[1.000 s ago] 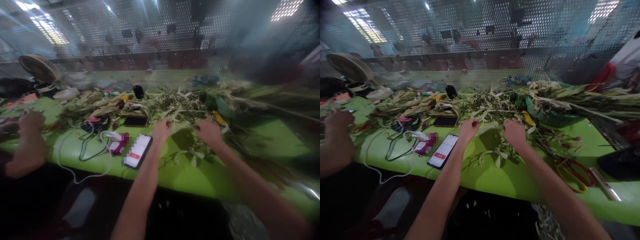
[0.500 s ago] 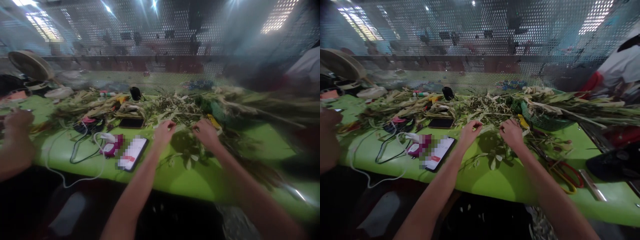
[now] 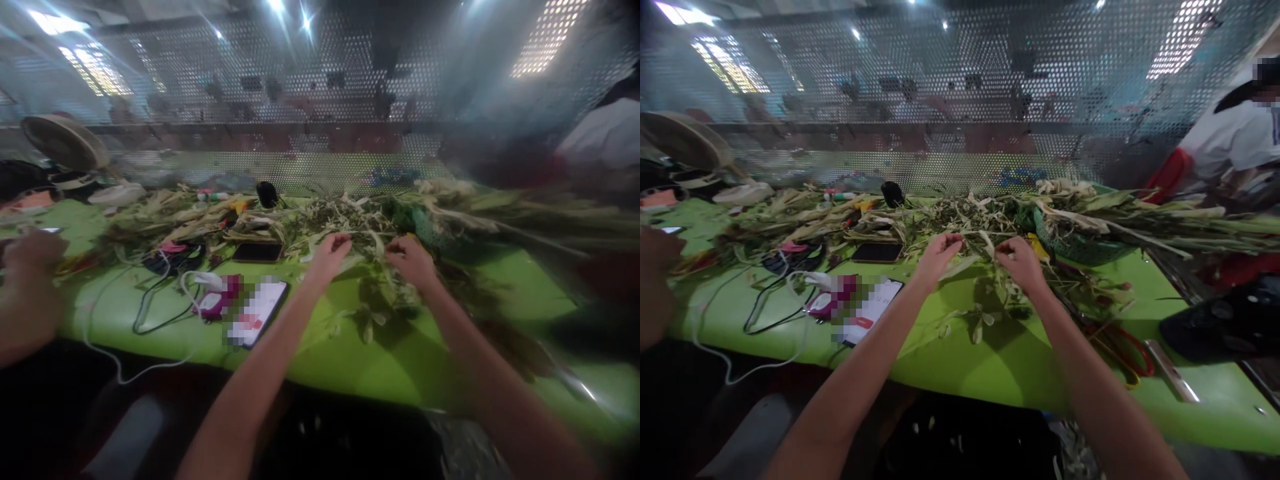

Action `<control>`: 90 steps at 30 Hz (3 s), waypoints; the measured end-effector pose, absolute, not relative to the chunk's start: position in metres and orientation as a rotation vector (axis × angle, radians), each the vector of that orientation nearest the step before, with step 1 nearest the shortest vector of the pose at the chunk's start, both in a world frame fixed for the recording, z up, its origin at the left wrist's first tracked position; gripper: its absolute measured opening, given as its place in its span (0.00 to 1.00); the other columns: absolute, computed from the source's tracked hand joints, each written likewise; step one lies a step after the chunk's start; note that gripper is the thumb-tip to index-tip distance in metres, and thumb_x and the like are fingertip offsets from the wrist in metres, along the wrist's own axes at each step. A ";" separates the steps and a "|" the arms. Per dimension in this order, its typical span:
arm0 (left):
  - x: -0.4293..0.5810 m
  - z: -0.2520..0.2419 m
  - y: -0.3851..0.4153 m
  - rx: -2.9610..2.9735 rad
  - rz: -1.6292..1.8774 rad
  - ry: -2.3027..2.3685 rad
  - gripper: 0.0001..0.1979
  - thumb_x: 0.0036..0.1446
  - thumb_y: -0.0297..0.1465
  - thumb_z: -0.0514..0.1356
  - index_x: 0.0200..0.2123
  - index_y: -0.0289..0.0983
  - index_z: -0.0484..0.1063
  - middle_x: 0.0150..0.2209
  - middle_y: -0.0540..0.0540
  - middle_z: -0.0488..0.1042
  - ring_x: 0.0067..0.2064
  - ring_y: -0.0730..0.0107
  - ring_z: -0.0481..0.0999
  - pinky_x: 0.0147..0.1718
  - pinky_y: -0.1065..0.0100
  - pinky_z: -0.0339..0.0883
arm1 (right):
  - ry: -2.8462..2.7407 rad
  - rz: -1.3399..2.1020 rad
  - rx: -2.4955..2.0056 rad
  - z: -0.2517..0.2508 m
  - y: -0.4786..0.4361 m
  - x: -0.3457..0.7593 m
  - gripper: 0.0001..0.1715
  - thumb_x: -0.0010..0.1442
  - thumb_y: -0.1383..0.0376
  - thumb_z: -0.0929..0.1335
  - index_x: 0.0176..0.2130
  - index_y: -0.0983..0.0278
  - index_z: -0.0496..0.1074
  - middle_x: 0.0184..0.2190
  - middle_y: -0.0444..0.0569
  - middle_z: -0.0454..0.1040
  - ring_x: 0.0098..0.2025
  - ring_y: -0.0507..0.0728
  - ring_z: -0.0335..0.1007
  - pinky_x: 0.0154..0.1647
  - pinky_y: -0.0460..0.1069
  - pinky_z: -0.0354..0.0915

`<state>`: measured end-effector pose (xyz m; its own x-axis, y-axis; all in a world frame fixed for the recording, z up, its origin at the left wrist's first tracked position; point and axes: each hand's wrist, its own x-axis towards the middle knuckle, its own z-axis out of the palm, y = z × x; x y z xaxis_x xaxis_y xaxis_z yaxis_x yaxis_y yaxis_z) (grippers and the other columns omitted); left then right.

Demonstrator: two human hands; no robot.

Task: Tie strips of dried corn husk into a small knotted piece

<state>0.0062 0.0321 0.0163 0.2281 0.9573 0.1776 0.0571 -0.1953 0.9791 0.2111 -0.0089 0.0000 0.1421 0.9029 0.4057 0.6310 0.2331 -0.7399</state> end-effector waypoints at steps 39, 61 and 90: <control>0.024 0.020 0.019 1.860 1.398 0.933 0.14 0.58 0.38 0.60 0.46 0.38 0.70 0.38 0.45 0.72 0.35 0.71 0.69 0.37 0.69 0.63 | -0.981 0.668 -1.268 0.016 -0.031 0.205 0.13 0.45 0.59 0.76 0.29 0.62 0.73 0.23 0.40 0.69 0.25 0.50 0.62 0.26 0.46 0.61; 0.042 0.003 0.018 1.086 1.079 0.811 0.07 0.53 0.34 0.60 0.34 0.36 0.71 0.31 0.48 0.76 0.30 0.72 0.73 0.31 0.70 0.68 | -1.139 0.891 -1.139 0.009 -0.037 0.180 0.16 0.51 0.58 0.74 0.39 0.61 0.74 0.32 0.43 0.73 0.33 0.52 0.67 0.35 0.47 0.65; 0.038 0.003 0.025 1.162 0.863 0.626 0.20 0.45 0.44 0.69 0.31 0.31 0.76 0.28 0.47 0.76 0.30 0.74 0.73 0.39 0.66 0.70 | -1.615 0.179 -1.286 0.009 -0.033 0.195 0.03 0.54 0.69 0.72 0.29 0.63 0.74 0.27 0.45 0.70 0.31 0.54 0.67 0.31 0.49 0.64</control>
